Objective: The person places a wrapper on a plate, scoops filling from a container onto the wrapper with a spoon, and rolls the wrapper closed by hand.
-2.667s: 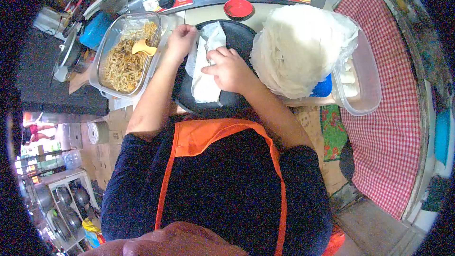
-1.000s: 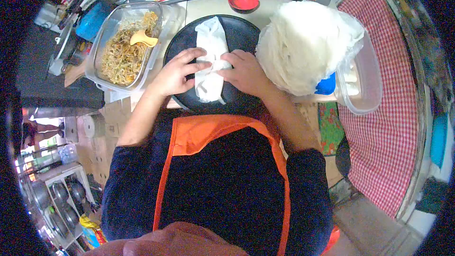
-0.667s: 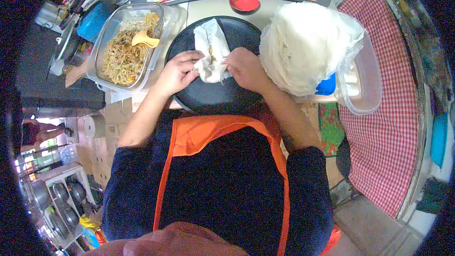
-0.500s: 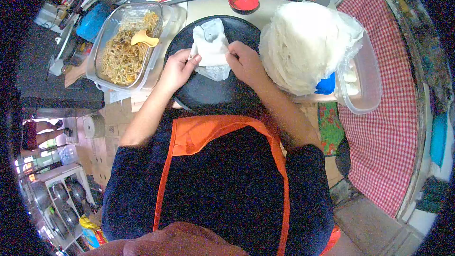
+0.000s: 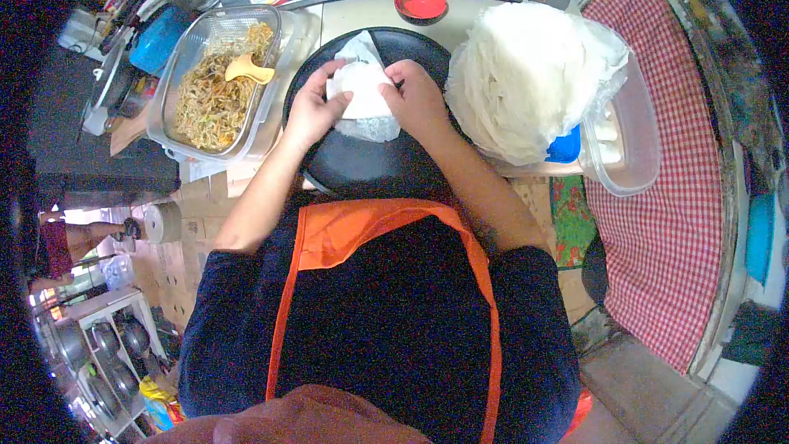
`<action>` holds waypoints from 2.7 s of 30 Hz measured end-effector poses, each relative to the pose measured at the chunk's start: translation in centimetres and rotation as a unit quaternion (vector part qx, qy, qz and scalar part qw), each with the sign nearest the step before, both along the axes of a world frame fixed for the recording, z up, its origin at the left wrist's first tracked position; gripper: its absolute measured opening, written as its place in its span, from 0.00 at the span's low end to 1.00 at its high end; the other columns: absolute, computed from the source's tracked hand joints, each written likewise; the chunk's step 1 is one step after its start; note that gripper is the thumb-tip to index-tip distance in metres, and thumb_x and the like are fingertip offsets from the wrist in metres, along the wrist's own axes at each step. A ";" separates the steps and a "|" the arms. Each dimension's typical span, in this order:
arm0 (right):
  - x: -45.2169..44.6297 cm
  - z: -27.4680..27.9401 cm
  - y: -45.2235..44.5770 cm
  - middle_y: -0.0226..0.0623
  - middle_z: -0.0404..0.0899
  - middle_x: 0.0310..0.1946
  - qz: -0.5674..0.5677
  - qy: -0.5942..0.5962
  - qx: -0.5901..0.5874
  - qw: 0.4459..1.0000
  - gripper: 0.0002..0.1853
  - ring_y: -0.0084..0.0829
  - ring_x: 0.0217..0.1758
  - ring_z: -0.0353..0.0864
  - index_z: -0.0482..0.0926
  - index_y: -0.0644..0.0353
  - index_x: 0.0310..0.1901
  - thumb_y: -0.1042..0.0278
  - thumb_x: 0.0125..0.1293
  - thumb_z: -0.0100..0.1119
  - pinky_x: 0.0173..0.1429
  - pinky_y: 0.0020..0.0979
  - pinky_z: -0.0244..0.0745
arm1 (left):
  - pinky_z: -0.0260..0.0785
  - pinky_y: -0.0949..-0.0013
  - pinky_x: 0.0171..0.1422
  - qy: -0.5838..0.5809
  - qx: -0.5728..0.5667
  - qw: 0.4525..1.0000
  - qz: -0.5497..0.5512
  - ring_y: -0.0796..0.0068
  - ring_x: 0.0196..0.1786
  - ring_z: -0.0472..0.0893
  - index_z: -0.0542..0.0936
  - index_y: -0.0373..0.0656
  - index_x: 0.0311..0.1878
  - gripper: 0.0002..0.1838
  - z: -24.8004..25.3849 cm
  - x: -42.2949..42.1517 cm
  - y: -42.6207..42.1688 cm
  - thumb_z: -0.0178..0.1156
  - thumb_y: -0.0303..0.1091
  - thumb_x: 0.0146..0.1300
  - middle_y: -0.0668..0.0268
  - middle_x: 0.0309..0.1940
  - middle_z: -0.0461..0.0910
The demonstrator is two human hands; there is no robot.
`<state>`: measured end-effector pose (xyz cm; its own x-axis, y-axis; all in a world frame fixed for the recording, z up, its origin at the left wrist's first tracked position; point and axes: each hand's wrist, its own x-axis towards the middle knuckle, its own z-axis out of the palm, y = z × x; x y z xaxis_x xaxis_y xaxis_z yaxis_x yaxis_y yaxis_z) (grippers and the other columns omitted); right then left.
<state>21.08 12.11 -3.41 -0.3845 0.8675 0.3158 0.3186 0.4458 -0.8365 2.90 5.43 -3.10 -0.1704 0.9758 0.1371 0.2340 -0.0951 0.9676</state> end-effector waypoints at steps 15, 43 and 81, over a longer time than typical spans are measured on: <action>1.2 1.5 -1.5 0.44 0.75 0.42 0.038 -0.201 0.174 0.963 0.12 0.46 0.45 0.73 0.78 0.62 0.44 0.65 0.62 0.57 0.51 0.41 0.69 | 0.69 0.57 0.52 0.409 0.067 0.901 -0.128 0.51 0.46 0.76 0.76 0.60 0.59 0.23 2.0 -0.3 1.8 0.50 0.30 0.61 0.54 0.34 0.77; -0.3 0.9 -0.1 0.47 0.76 0.32 0.015 -0.083 0.118 0.989 0.06 0.48 0.39 0.77 0.72 0.62 0.32 0.69 0.59 0.57 0.44 0.42 0.70 | 0.65 0.60 0.58 0.251 0.116 0.953 -0.123 0.50 0.51 0.74 0.79 0.44 0.53 0.20 1.0 -1.3 1.9 0.58 0.44 0.62 0.52 0.44 0.74; 0.5 -0.2 -3.5 0.53 0.75 0.47 -0.040 -0.074 0.202 0.976 0.18 0.49 0.52 0.75 0.70 0.67 0.55 0.73 0.64 0.54 0.57 0.41 0.69 | 0.68 0.58 0.51 0.150 0.015 0.987 -0.064 0.52 0.42 0.77 0.79 0.42 0.44 0.12 -0.6 -0.7 2.7 0.50 0.29 0.59 0.52 0.34 0.79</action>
